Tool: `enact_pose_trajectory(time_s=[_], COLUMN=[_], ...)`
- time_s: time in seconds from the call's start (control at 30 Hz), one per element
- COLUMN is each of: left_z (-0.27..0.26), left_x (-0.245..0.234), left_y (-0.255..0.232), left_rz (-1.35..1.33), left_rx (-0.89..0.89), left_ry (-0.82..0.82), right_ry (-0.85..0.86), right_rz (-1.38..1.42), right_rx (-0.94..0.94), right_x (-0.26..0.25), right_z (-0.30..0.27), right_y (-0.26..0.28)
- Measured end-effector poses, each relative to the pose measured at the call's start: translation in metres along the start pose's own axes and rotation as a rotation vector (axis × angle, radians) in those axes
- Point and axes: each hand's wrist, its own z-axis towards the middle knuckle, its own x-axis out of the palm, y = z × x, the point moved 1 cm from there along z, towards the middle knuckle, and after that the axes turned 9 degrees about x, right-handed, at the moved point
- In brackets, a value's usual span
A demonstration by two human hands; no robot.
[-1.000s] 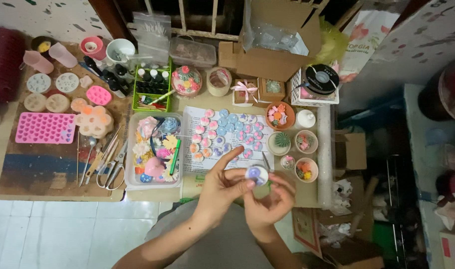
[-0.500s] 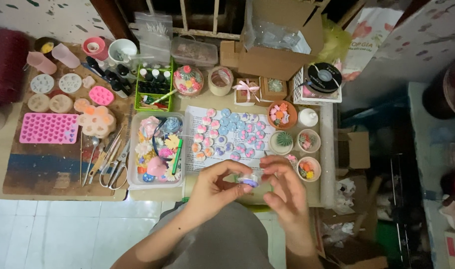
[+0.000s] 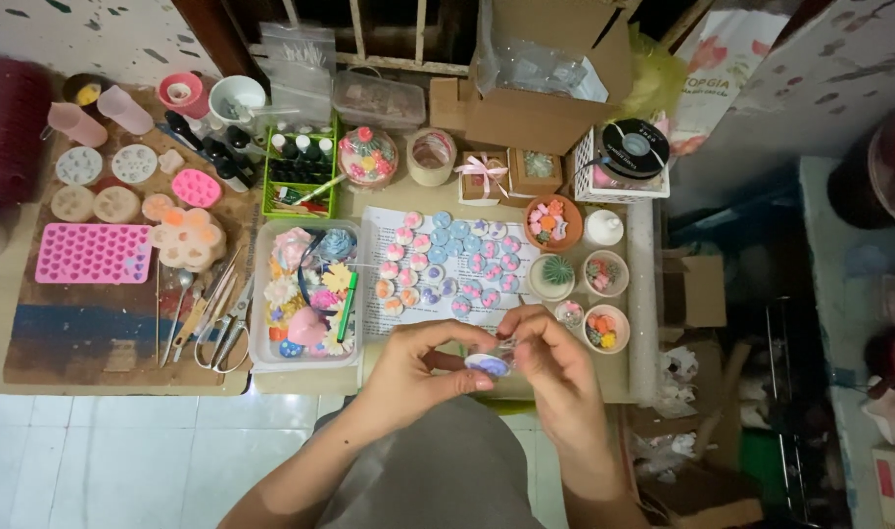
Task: Wrapping small decorative candles in plastic film and cutting them with scissors.
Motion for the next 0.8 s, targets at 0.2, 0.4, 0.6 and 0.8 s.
enact_pose_trajectory(time_s=[0.2,0.4,0.6,0.8], left_z=[0.003,0.003,0.009,0.011], left_x=[-0.005,-0.01,-0.008,-0.012], left_y=[0.007,0.01,0.007,0.026], left_rz=[0.079,-0.048,-0.005,-0.099], left_rx=[0.035,0.02,-0.041,0.009], left_ry=[0.016,0.037,0.059,0.059], right_ry=[-0.176,-0.258,-0.103,0.063], right_rz=[-0.207,-0.246,-0.109,0.486], right_rx=[-0.101,-0.092,0.046,0.239], right_x=[0.008,0.005,-0.013,-0.009], right_z=[-0.005,-0.006,0.015,0.02], right_y=[-0.007,-0.02,-0.05,-0.063])
